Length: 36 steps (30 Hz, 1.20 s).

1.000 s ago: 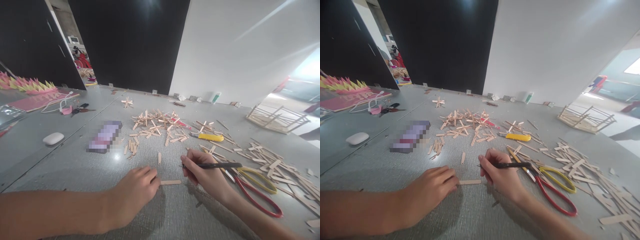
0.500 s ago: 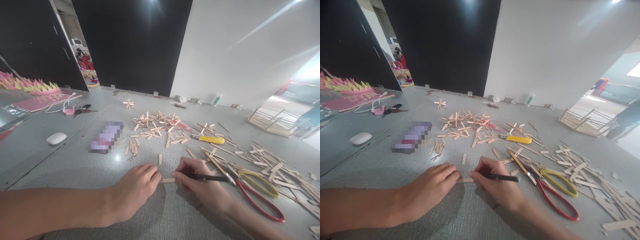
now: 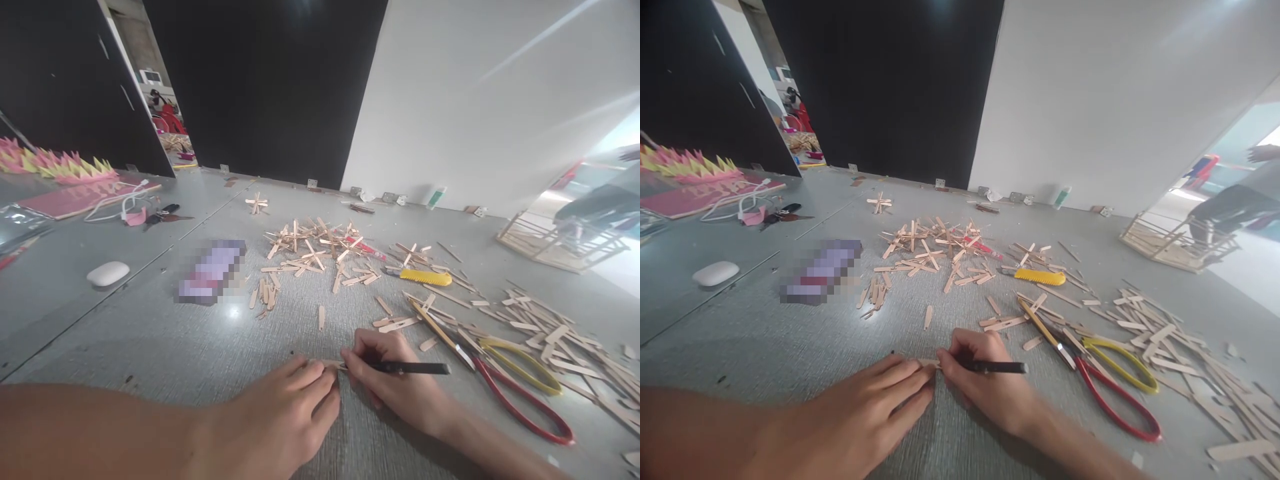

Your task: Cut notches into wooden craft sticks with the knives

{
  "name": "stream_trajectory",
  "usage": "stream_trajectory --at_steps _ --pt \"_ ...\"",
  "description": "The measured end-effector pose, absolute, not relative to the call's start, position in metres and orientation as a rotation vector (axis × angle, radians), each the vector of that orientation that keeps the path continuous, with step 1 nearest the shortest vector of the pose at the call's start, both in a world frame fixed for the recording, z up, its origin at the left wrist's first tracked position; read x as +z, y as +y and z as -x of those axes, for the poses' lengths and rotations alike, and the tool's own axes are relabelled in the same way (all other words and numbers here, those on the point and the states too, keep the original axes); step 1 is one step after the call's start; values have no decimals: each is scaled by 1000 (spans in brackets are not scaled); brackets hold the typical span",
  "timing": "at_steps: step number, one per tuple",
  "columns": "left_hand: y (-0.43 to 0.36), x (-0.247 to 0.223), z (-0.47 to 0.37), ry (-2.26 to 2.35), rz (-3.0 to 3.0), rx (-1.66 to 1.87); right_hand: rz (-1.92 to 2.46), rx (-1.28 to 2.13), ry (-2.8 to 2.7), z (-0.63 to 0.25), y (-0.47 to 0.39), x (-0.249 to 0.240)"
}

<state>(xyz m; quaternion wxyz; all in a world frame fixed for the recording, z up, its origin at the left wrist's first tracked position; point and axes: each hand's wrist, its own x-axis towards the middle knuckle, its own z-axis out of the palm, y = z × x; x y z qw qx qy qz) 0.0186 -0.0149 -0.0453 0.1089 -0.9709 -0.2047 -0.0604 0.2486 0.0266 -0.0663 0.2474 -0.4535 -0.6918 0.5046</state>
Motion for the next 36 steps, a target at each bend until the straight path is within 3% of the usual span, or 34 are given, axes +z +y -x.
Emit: stream_trajectory --at_steps 11,36 --pt "-20 -40 -19 -636 2708 -329 1230 1353 -1883 -251 27 -74" --pt "-22 -39 -17 -621 2704 -286 1250 1323 -1873 -247 24 -69"
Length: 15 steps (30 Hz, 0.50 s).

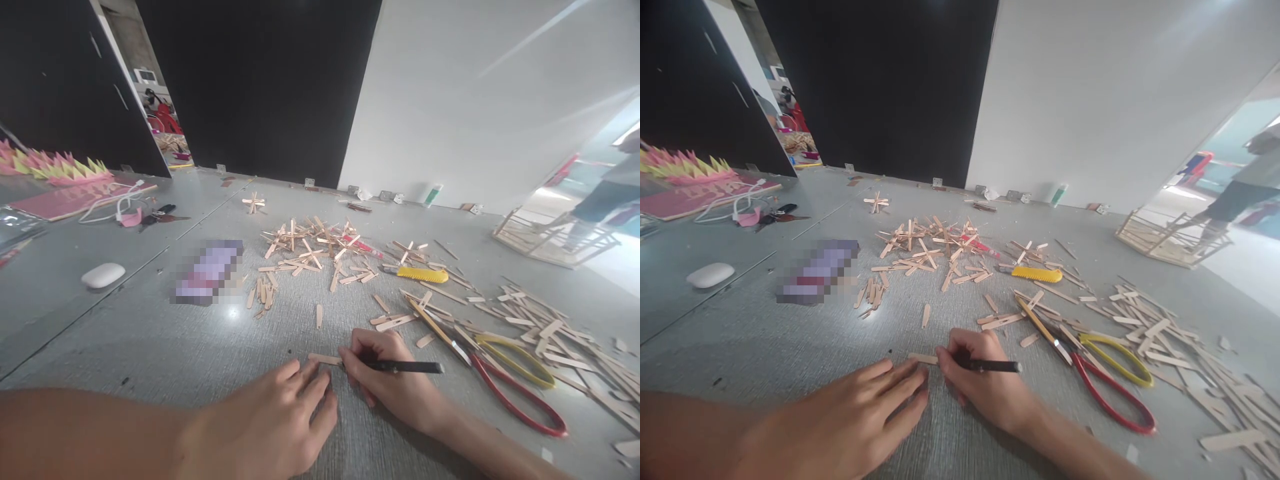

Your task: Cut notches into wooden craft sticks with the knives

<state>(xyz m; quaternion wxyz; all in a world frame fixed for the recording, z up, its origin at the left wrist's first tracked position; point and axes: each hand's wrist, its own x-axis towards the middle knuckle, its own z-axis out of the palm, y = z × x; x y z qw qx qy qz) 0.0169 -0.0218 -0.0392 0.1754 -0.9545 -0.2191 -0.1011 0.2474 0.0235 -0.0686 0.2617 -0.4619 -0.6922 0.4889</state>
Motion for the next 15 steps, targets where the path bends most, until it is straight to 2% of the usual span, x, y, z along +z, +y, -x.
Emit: stream_trajectory --at_steps 9,15 --pt "-27 -46 -17 -667 2679 -353 1236 1445 -1738 -249 31 -66" --pt "-37 -49 -18 -681 2659 -410 1277 1340 -1603 -258 40 -58"
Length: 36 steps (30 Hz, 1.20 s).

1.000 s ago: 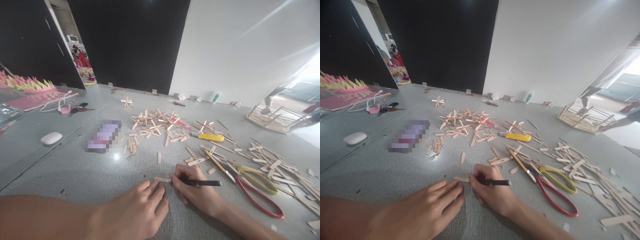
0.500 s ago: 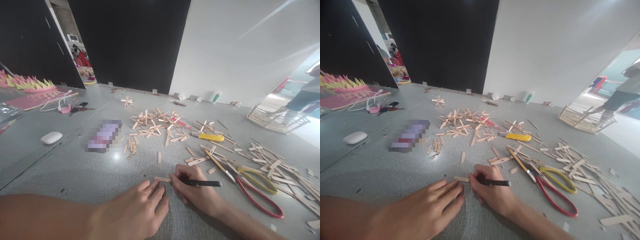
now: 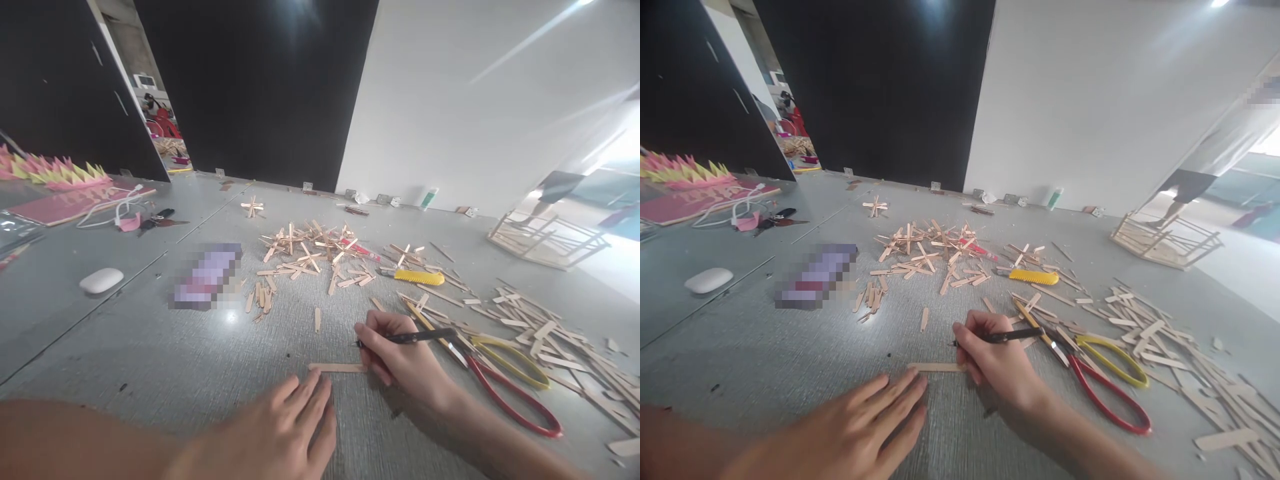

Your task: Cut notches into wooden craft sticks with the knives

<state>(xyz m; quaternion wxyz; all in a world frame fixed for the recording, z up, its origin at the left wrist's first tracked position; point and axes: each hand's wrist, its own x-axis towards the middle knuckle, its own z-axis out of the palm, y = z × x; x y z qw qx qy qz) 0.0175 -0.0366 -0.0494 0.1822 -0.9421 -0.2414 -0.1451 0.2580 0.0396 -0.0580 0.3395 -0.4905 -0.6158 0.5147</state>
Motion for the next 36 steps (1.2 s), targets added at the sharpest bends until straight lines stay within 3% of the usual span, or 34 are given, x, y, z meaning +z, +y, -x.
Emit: stream_trajectory --at_steps 36 --pt "-24 -41 -16 -624 2721 -271 1249 1356 -1882 -253 26 -70"
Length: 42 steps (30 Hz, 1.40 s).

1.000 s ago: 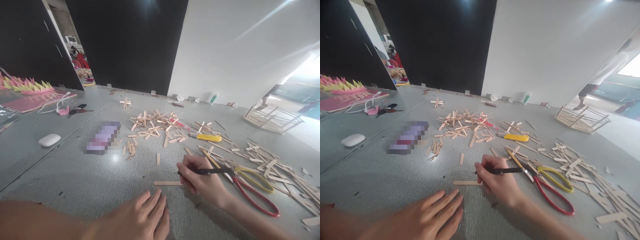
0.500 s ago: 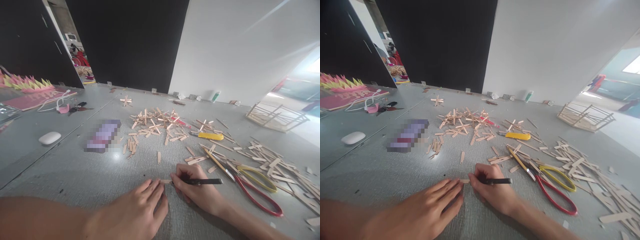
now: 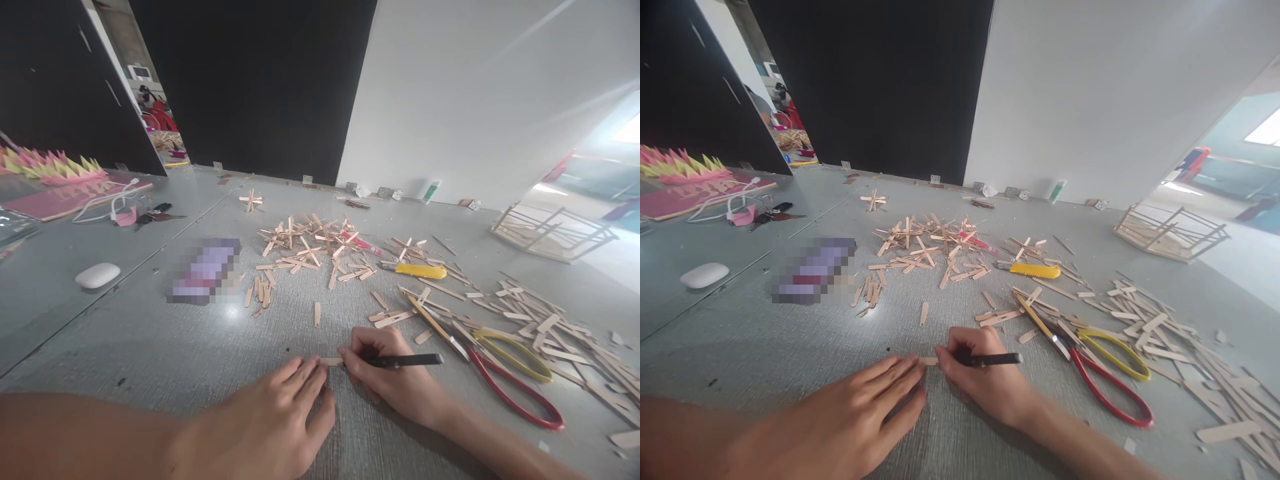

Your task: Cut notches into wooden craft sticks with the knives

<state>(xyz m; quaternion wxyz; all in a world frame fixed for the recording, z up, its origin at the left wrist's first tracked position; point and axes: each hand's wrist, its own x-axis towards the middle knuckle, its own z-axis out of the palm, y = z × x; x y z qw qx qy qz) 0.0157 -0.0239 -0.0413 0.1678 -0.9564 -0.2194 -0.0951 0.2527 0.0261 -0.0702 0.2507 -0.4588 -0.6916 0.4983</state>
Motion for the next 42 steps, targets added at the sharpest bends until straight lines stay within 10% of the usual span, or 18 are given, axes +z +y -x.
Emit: stream_trajectory --at_steps 42 --pt "-25 -45 -14 -649 2663 -216 1242 1398 -1849 -256 28 -72"
